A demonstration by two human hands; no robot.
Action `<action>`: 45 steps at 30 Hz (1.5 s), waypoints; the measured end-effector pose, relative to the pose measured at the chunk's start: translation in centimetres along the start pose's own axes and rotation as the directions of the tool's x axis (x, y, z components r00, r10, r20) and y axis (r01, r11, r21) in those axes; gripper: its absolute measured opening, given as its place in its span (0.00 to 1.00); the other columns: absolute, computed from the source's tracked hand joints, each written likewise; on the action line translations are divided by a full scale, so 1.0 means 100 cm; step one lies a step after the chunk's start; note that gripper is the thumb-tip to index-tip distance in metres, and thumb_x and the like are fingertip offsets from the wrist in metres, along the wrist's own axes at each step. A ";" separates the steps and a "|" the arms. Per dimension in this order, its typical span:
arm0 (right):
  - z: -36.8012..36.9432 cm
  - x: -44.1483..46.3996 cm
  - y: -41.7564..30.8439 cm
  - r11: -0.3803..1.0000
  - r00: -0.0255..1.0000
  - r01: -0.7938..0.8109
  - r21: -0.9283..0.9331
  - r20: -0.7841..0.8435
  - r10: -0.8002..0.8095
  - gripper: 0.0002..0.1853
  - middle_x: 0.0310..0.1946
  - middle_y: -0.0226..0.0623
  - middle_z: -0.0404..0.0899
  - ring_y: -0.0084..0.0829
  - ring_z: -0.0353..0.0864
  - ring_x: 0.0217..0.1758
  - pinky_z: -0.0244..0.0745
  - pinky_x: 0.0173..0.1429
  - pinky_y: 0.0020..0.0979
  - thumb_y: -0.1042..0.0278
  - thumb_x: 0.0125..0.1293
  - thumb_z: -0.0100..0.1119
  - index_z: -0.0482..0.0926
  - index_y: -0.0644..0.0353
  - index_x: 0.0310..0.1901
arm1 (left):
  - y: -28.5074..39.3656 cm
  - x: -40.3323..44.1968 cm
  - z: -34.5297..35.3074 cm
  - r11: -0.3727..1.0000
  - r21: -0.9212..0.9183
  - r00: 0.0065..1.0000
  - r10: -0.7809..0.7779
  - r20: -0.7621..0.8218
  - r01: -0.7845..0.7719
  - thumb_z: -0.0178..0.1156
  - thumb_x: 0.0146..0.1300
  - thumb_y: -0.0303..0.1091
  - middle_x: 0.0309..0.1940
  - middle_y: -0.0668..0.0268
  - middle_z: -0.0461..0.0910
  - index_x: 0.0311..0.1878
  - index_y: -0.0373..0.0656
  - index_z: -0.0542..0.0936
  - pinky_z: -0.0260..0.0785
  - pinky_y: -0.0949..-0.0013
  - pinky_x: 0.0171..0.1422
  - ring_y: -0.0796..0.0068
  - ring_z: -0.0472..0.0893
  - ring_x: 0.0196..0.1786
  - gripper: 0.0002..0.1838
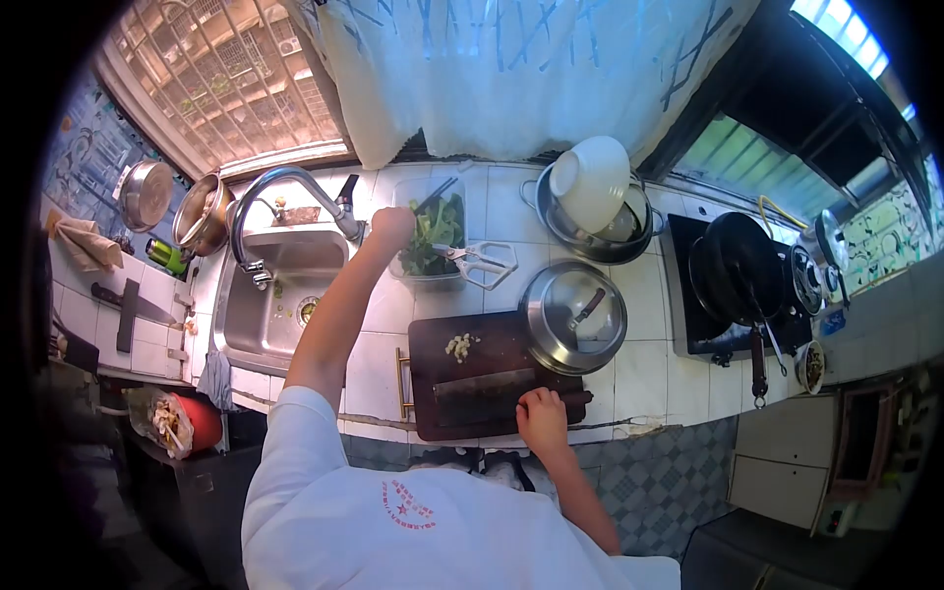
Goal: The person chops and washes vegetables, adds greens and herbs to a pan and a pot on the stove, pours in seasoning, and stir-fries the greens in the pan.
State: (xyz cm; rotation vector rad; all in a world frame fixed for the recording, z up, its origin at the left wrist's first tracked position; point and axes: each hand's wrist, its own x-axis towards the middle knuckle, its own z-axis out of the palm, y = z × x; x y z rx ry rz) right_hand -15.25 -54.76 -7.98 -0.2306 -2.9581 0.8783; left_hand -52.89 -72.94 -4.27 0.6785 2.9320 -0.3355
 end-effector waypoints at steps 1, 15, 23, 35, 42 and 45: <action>0.000 -0.003 0.003 1.000 1.000 -0.005 -0.007 -0.015 0.005 0.04 0.34 0.36 0.73 0.40 0.72 0.41 0.67 0.44 0.39 0.72 0.51 0.59 0.76 0.58 0.30 | 0.001 0.004 0.003 1.000 -0.001 1.000 0.004 0.001 -0.004 0.52 0.54 0.30 0.33 0.65 0.83 0.33 0.47 0.84 0.74 0.66 0.36 0.67 0.82 0.37 0.10; -0.006 -0.005 0.008 1.000 0.998 -0.015 0.009 -0.052 0.016 0.04 0.33 0.37 0.73 0.41 0.72 0.40 0.67 0.43 0.39 0.72 0.50 0.59 0.76 0.59 0.29 | 0.028 -0.035 -0.033 0.961 -0.273 0.983 0.088 0.159 -0.042 0.57 0.48 0.30 0.34 0.56 0.81 0.33 0.42 0.82 0.74 0.63 0.40 0.57 0.81 0.39 0.09; -0.002 -0.001 0.000 0.997 0.999 0.032 0.064 -0.033 -0.030 0.04 0.32 0.40 0.74 0.42 0.72 0.39 0.68 0.44 0.39 0.75 0.50 0.59 0.77 0.60 0.29 | 0.045 -0.048 -0.006 0.965 -0.252 0.997 -0.070 0.039 0.078 0.58 0.49 0.27 0.33 0.56 0.81 0.30 0.41 0.82 0.74 0.63 0.39 0.58 0.82 0.38 0.06; -0.002 -0.014 0.006 0.998 0.999 0.035 0.052 0.004 -0.035 0.04 0.32 0.40 0.73 0.42 0.72 0.39 0.68 0.44 0.39 0.73 0.50 0.59 0.76 0.61 0.29 | 0.044 -0.038 0.019 0.917 -0.369 0.989 -0.139 0.054 0.149 0.55 0.52 0.27 0.35 0.47 0.79 0.43 0.34 0.71 0.72 0.59 0.46 0.54 0.80 0.43 0.14; -0.001 -0.022 0.008 0.998 1.000 0.016 0.066 -0.001 -0.016 0.04 0.33 0.40 0.74 0.42 0.72 0.40 0.68 0.45 0.39 0.73 0.50 0.58 0.77 0.61 0.29 | 0.023 -0.030 0.016 0.838 -0.543 0.987 -0.131 -0.090 0.061 0.56 0.47 0.25 0.36 0.50 0.79 0.40 0.39 0.77 0.71 0.59 0.46 0.52 0.79 0.41 0.13; 0.003 -0.027 0.015 0.999 0.999 0.015 0.047 0.031 -0.016 0.05 0.34 0.37 0.72 0.40 0.71 0.41 0.67 0.44 0.40 0.70 0.52 0.59 0.76 0.58 0.31 | 0.009 -0.026 -0.004 0.765 -0.640 0.993 -0.117 -0.023 0.075 0.60 0.40 0.24 0.36 0.51 0.79 0.39 0.40 0.79 0.72 0.62 0.46 0.55 0.79 0.41 0.17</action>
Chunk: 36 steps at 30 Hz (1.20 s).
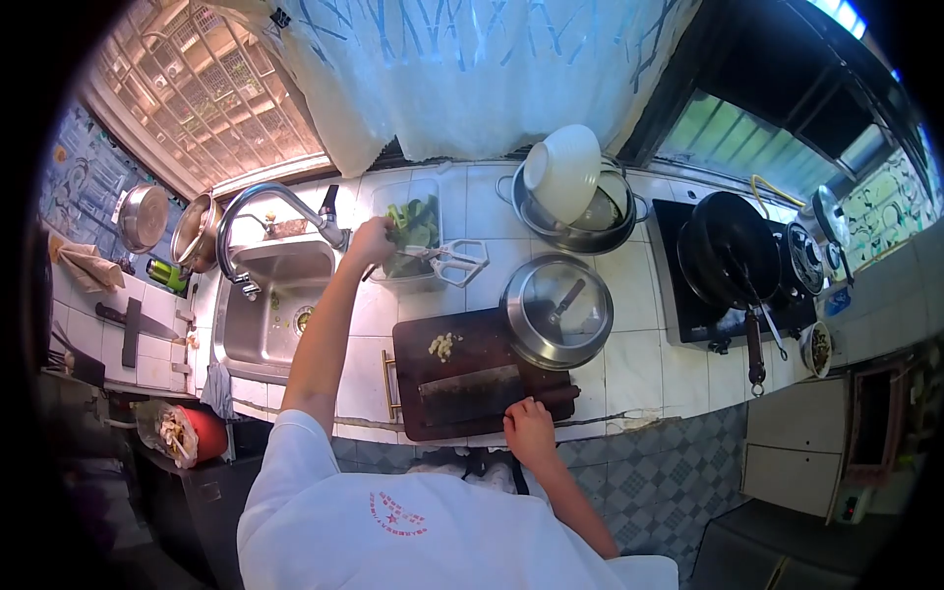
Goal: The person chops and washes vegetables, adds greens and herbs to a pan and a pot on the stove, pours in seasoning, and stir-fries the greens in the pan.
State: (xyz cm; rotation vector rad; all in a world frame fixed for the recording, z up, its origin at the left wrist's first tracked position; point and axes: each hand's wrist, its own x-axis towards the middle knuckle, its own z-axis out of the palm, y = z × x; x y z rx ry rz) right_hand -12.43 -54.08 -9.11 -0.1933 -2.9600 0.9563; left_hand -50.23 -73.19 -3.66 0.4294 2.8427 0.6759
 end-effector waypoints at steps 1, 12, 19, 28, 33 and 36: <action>0.001 -0.003 0.001 1.000 1.000 -0.006 0.006 -0.017 0.006 0.05 0.34 0.38 0.73 0.41 0.71 0.40 0.68 0.44 0.40 0.70 0.51 0.59 0.76 0.59 0.31 | 0.002 -0.003 -0.008 0.999 -0.040 1.000 -0.001 -0.017 0.000 0.61 0.40 0.25 0.36 0.52 0.79 0.40 0.40 0.79 0.72 0.63 0.46 0.56 0.80 0.40 0.18; -0.030 -0.044 0.020 0.993 0.975 -0.101 0.053 -0.193 0.109 0.04 0.30 0.41 0.72 0.44 0.72 0.37 0.69 0.41 0.42 0.72 0.49 0.59 0.75 0.60 0.28 | 0.024 -0.021 -0.038 0.793 -0.531 0.950 0.301 -0.082 -0.298 0.57 0.43 0.19 0.24 0.63 0.76 0.33 0.36 0.75 0.70 0.72 0.31 0.78 0.77 0.28 0.10; -0.036 -0.107 0.061 0.980 0.978 -0.194 0.047 -0.071 0.197 0.06 0.30 0.43 0.74 0.44 0.73 0.38 0.70 0.42 0.42 0.67 0.54 0.54 0.76 0.60 0.28 | 0.113 -0.155 0.015 0.682 -0.697 0.930 0.362 0.057 -0.223 0.56 0.38 0.11 0.24 0.70 0.74 0.28 0.40 0.72 0.71 0.75 0.32 0.79 0.75 0.27 0.14; -0.132 -0.218 0.201 0.968 0.937 -0.226 0.113 -0.248 0.248 0.05 0.31 0.39 0.73 0.43 0.73 0.38 0.71 0.40 0.41 0.66 0.56 0.53 0.75 0.57 0.30 | 0.344 -0.341 0.170 0.659 -0.723 0.650 0.459 0.606 0.209 0.60 0.50 0.19 0.32 0.65 0.79 0.40 0.37 0.76 0.73 0.73 0.42 0.76 0.80 0.35 0.12; -0.202 -0.308 0.275 0.851 0.749 -0.494 0.179 -0.409 0.521 0.08 0.26 0.38 0.74 0.39 0.74 0.31 0.70 0.36 0.37 0.63 0.54 0.60 0.76 0.58 0.31 | 0.458 -0.369 0.254 0.575 -0.801 0.488 0.657 0.575 0.169 0.58 0.49 0.20 0.31 0.69 0.76 0.40 0.36 0.75 0.70 0.77 0.40 0.82 0.76 0.35 0.13; -0.238 -0.333 0.287 0.682 0.530 -0.582 0.444 -0.430 0.731 0.11 0.27 0.39 0.74 0.36 0.75 0.28 0.70 0.33 0.34 0.63 0.52 0.63 0.75 0.59 0.31 | 0.516 -0.371 0.277 0.584 -0.807 0.399 0.721 0.566 0.088 0.55 0.51 0.15 0.32 0.66 0.76 0.41 0.35 0.73 0.73 0.75 0.37 0.79 0.78 0.33 0.13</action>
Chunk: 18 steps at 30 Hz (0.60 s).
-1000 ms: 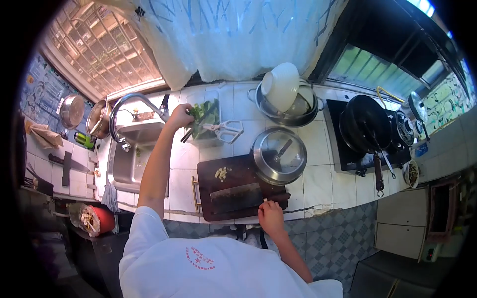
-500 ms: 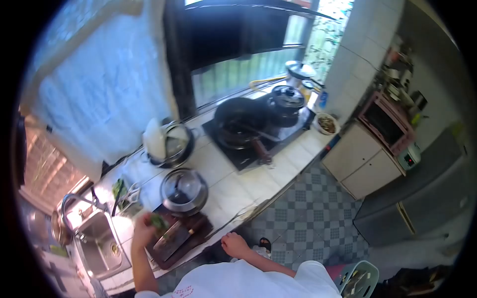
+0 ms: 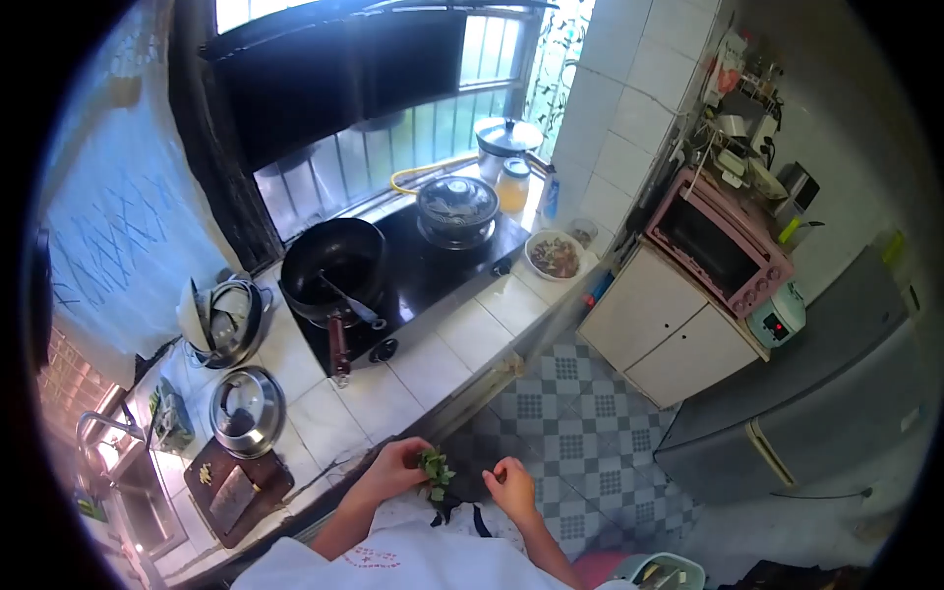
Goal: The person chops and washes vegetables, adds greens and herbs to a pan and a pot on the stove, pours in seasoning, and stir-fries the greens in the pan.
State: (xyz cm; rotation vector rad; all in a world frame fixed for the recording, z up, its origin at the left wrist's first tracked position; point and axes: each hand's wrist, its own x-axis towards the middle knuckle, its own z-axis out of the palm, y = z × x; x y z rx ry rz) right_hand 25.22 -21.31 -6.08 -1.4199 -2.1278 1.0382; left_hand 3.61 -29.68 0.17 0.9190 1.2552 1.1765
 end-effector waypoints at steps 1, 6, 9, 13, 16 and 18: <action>-0.003 0.004 0.012 1.000 1.000 -0.015 0.000 0.010 0.015 0.11 0.27 0.39 0.74 0.36 0.75 0.28 0.70 0.33 0.34 0.63 0.52 0.63 0.75 0.59 0.31 | 0.003 0.018 0.008 1.000 -0.014 1.000 -0.003 0.018 0.003 0.55 0.51 0.15 0.32 0.66 0.76 0.41 0.35 0.73 0.73 0.75 0.37 0.79 0.78 0.33 0.13; -0.020 0.043 0.043 0.998 0.994 -0.046 -0.036 -0.099 0.042 0.13 0.33 0.39 0.77 0.30 0.76 0.27 0.72 0.35 0.30 0.64 0.54 0.62 0.76 0.62 0.38 | 0.026 0.101 0.036 1.000 -0.009 0.998 0.000 0.066 0.000 0.56 0.49 0.18 0.29 0.67 0.76 0.41 0.36 0.74 0.71 0.76 0.37 0.82 0.77 0.33 0.13; -0.042 0.097 0.044 0.998 0.997 -0.064 0.007 -0.038 0.064 0.14 0.34 0.38 0.78 0.28 0.76 0.29 0.72 0.37 0.28 0.65 0.54 0.62 0.76 0.62 0.40 | 0.029 0.151 0.038 0.997 0.077 0.997 0.022 0.078 -0.028 0.56 0.48 0.19 0.27 0.66 0.77 0.41 0.36 0.74 0.71 0.75 0.36 0.80 0.77 0.31 0.13; -0.067 0.204 0.024 0.994 0.999 0.046 0.098 0.001 -0.047 0.14 0.35 0.37 0.78 0.28 0.77 0.33 0.73 0.40 0.28 0.68 0.54 0.61 0.76 0.63 0.42 | 0.014 0.213 0.021 0.989 0.135 0.997 0.048 0.056 -0.056 0.56 0.49 0.19 0.28 0.65 0.77 0.42 0.37 0.74 0.71 0.74 0.35 0.78 0.78 0.31 0.14; -0.087 0.280 -0.003 0.983 0.983 0.175 0.057 0.051 -0.178 0.13 0.35 0.38 0.77 0.31 0.77 0.34 0.72 0.41 0.29 0.68 0.54 0.61 0.76 0.62 0.41 | 0.026 0.246 0.008 0.995 0.094 0.997 -0.028 -0.075 0.035 0.56 0.49 0.19 0.28 0.65 0.77 0.42 0.38 0.74 0.71 0.74 0.35 0.78 0.78 0.32 0.14; -0.093 0.335 -0.028 0.939 0.935 0.340 0.055 0.085 -0.344 0.13 0.34 0.39 0.75 0.35 0.76 0.36 0.71 0.42 0.33 0.68 0.52 0.61 0.76 0.61 0.40 | 0.031 0.268 -0.002 0.996 0.070 0.990 -0.045 -0.130 0.054 0.56 0.49 0.20 0.29 0.64 0.77 0.42 0.38 0.75 0.72 0.74 0.35 0.78 0.79 0.32 0.14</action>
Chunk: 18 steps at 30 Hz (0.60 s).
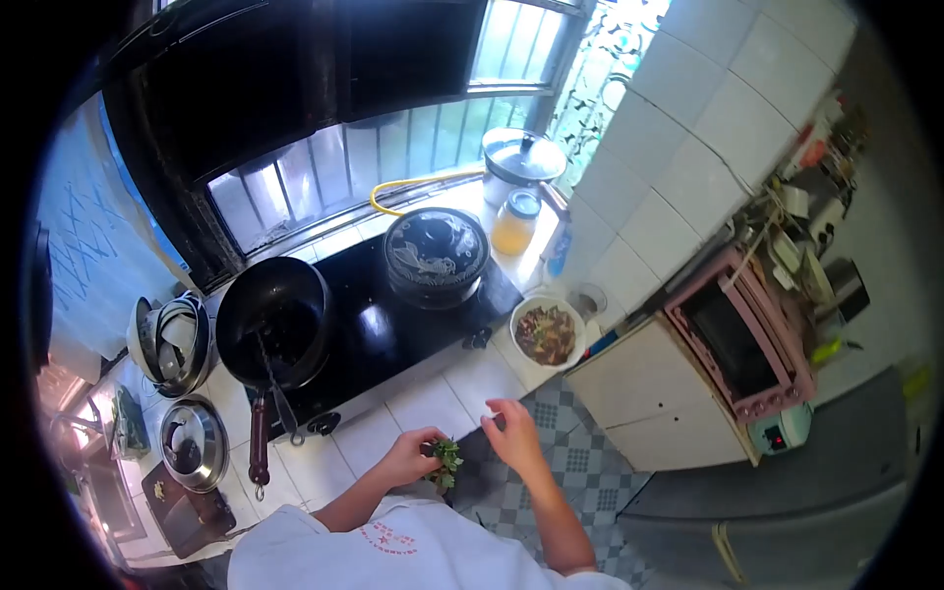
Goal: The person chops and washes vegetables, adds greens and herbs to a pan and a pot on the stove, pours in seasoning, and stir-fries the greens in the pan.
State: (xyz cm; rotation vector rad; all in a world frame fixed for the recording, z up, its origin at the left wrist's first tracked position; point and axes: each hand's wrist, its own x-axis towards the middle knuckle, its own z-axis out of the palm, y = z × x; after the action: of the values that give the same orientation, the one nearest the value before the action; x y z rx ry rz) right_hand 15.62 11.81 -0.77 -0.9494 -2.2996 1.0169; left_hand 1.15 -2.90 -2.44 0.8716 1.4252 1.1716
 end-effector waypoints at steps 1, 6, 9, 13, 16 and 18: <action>-0.005 0.026 -0.001 0.999 0.999 0.039 -0.030 0.011 -0.039 0.13 0.35 0.40 0.75 0.36 0.76 0.36 0.71 0.42 0.33 0.69 0.52 0.60 0.76 0.61 0.41 | 0.001 0.010 -0.004 1.000 0.005 0.999 0.017 -0.047 -0.017 0.57 0.49 0.20 0.29 0.64 0.78 0.41 0.38 0.75 0.72 0.74 0.35 0.77 0.79 0.32 0.14; -0.029 0.133 -0.016 0.963 0.970 0.240 -0.121 0.072 -0.232 0.13 0.36 0.41 0.75 0.39 0.75 0.39 0.70 0.44 0.34 0.73 0.51 0.60 0.75 0.62 0.40 | 0.022 0.028 -0.017 0.999 -0.002 0.981 0.033 -0.193 -0.034 0.59 0.48 0.21 0.30 0.64 0.78 0.41 0.38 0.76 0.71 0.75 0.35 0.76 0.79 0.32 0.14; -0.024 0.201 -0.028 0.916 0.932 0.356 -0.182 0.145 -0.333 0.14 0.37 0.42 0.74 0.41 0.74 0.41 0.69 0.47 0.37 0.73 0.50 0.60 0.75 0.60 0.40 | 0.016 0.028 -0.025 0.998 -0.033 0.963 0.047 -0.266 -0.057 0.61 0.48 0.22 0.30 0.66 0.78 0.40 0.39 0.76 0.70 0.76 0.34 0.78 0.78 0.32 0.13; 0.001 0.286 -0.051 0.782 0.873 0.484 -0.393 0.283 -0.398 0.20 0.41 0.43 0.73 0.43 0.71 0.49 0.68 0.49 0.40 0.68 0.48 0.62 0.73 0.58 0.45 | 0.010 0.014 -0.027 0.993 -0.105 0.900 0.007 -0.437 -0.059 0.61 0.47 0.20 0.30 0.66 0.78 0.41 0.39 0.76 0.70 0.76 0.34 0.79 0.77 0.30 0.15; 0.031 0.338 -0.060 0.693 0.856 0.506 -0.514 0.398 -0.330 0.24 0.46 0.45 0.71 0.44 0.69 0.53 0.68 0.53 0.40 0.62 0.48 0.63 0.72 0.56 0.49 | 0.001 0.006 -0.025 0.988 -0.151 0.832 -0.054 -0.552 -0.036 0.60 0.47 0.17 0.30 0.68 0.77 0.39 0.37 0.75 0.70 0.77 0.37 0.82 0.76 0.33 0.13; 0.048 0.359 -0.066 0.657 0.844 0.516 -0.550 0.460 -0.277 0.27 0.49 0.46 0.69 0.44 0.67 0.56 0.67 0.57 0.39 0.58 0.49 0.64 0.71 0.55 0.51 | 0.007 0.003 -0.020 0.987 -0.146 0.782 -0.034 -0.622 -0.073 0.59 0.47 0.19 0.30 0.66 0.78 0.41 0.38 0.75 0.70 0.76 0.34 0.79 0.77 0.31 0.15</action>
State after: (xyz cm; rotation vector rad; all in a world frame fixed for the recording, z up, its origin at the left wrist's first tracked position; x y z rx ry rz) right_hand -13.86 32.95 5.66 -0.4308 -3.0679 0.1453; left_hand -0.88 -2.87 -1.90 0.3796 1.8104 1.6663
